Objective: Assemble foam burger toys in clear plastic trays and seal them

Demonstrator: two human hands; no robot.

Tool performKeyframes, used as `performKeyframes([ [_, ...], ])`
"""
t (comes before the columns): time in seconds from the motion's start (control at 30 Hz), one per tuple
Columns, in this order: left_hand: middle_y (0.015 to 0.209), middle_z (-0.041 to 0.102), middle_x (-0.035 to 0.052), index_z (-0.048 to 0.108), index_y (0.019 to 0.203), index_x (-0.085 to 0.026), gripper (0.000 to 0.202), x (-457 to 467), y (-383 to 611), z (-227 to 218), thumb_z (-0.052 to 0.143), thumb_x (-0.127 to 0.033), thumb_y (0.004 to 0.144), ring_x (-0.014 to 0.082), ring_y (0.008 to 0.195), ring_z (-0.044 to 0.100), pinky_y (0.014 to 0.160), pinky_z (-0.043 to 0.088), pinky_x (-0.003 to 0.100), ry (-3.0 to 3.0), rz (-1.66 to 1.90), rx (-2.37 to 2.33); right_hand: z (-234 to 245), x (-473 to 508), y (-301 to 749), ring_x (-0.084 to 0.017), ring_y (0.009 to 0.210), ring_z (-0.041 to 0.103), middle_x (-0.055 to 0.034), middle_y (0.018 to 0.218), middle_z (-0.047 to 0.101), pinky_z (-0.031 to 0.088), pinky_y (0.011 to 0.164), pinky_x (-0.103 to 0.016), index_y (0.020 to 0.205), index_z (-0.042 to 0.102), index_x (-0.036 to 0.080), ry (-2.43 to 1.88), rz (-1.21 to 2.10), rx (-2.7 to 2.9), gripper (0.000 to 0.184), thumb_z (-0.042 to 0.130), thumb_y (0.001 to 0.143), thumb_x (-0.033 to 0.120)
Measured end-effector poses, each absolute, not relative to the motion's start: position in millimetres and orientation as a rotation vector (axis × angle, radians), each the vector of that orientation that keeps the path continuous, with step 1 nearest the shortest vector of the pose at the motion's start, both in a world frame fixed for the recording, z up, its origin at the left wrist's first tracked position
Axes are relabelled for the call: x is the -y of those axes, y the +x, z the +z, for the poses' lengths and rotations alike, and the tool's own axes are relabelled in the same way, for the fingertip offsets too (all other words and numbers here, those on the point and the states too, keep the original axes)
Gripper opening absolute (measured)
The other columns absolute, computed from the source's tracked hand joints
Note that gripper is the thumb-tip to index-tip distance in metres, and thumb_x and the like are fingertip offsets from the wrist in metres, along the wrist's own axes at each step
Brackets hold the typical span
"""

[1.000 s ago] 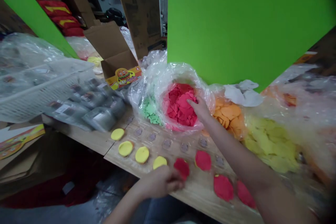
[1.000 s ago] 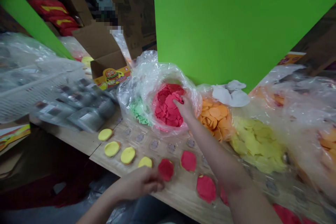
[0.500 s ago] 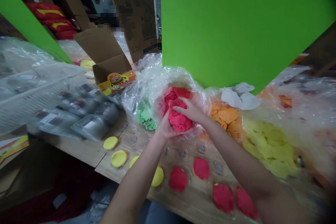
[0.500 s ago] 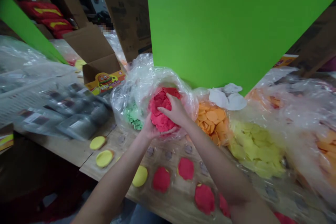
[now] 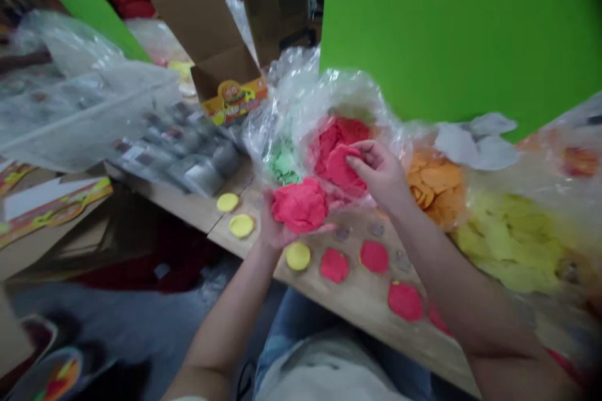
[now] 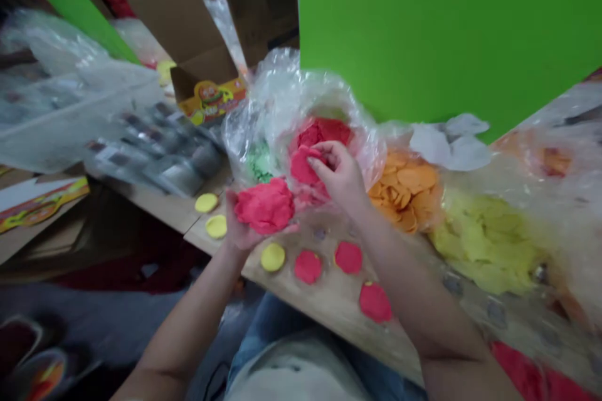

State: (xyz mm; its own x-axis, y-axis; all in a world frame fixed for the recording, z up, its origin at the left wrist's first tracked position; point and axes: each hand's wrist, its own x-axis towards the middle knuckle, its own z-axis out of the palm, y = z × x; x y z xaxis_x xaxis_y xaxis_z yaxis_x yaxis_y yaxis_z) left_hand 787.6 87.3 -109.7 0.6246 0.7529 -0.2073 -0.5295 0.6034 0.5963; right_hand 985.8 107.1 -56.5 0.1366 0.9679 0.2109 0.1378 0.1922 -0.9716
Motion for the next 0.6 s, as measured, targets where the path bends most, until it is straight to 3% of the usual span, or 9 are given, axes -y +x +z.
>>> performKeyframes([
  [0.13, 0.136, 0.038, 0.0115, 0.036, 0.129, -0.020, 0.072, -42, 717, -119, 0.021, -0.068, 0.077, 0.0320, 0.125, 0.034, 0.094, 0.034, 0.054, 0.436, 0.905, -0.580, -95, -75, 961, -0.011, 0.071, 0.054, 0.0010, 0.079, 0.060, 0.043, 0.064, -0.024, 0.088, 0.058, 0.018, -1.366, 1.078, 1.558, 0.018, 0.058, 0.072, 0.026],
  [0.3, 0.130, 0.045, 0.0112, 0.041, 0.125, -0.020, 0.054, 4, 648, -150, 0.030, -0.051, 0.083, 0.0316, 0.117, 0.044, 0.083, 0.046, 0.046, 0.264, 0.837, -0.762, -150, -43, 914, -0.010, 0.058, 0.050, 0.0027, 0.066, 0.056, 0.037, 0.052, -0.020, 0.084, 0.059, 0.016, -1.430, 1.377, 1.949, 0.016, 0.053, 0.078, 0.029],
  [0.47, 0.126, 0.047, 0.0157, 0.043, 0.124, -0.016, 0.053, 26, 634, -163, 0.036, -0.043, 0.079, 0.0300, 0.100, 0.056, 0.064, 0.051, 0.035, 0.280, 0.698, -0.724, -175, -35, 898, -0.015, 0.081, 0.053, -0.0057, 0.086, 0.057, 0.040, 0.072, -0.025, 0.085, 0.062, 0.015, -1.568, 0.807, 2.402, 0.012, 0.052, 0.079, 0.021],
  [0.6, 0.126, 0.048, 0.0157, 0.037, 0.130, -0.019, 0.057, 23, 649, -167, 0.044, -0.038, 0.077, 0.0290, 0.095, 0.058, 0.062, 0.051, 0.034, 0.365, 0.527, -0.578, -175, -33, 902, -0.018, 0.086, 0.053, -0.0079, 0.090, 0.056, 0.040, 0.077, -0.026, 0.092, 0.059, 0.015, -1.614, 0.678, 2.532, 0.017, 0.052, 0.080, 0.023],
])
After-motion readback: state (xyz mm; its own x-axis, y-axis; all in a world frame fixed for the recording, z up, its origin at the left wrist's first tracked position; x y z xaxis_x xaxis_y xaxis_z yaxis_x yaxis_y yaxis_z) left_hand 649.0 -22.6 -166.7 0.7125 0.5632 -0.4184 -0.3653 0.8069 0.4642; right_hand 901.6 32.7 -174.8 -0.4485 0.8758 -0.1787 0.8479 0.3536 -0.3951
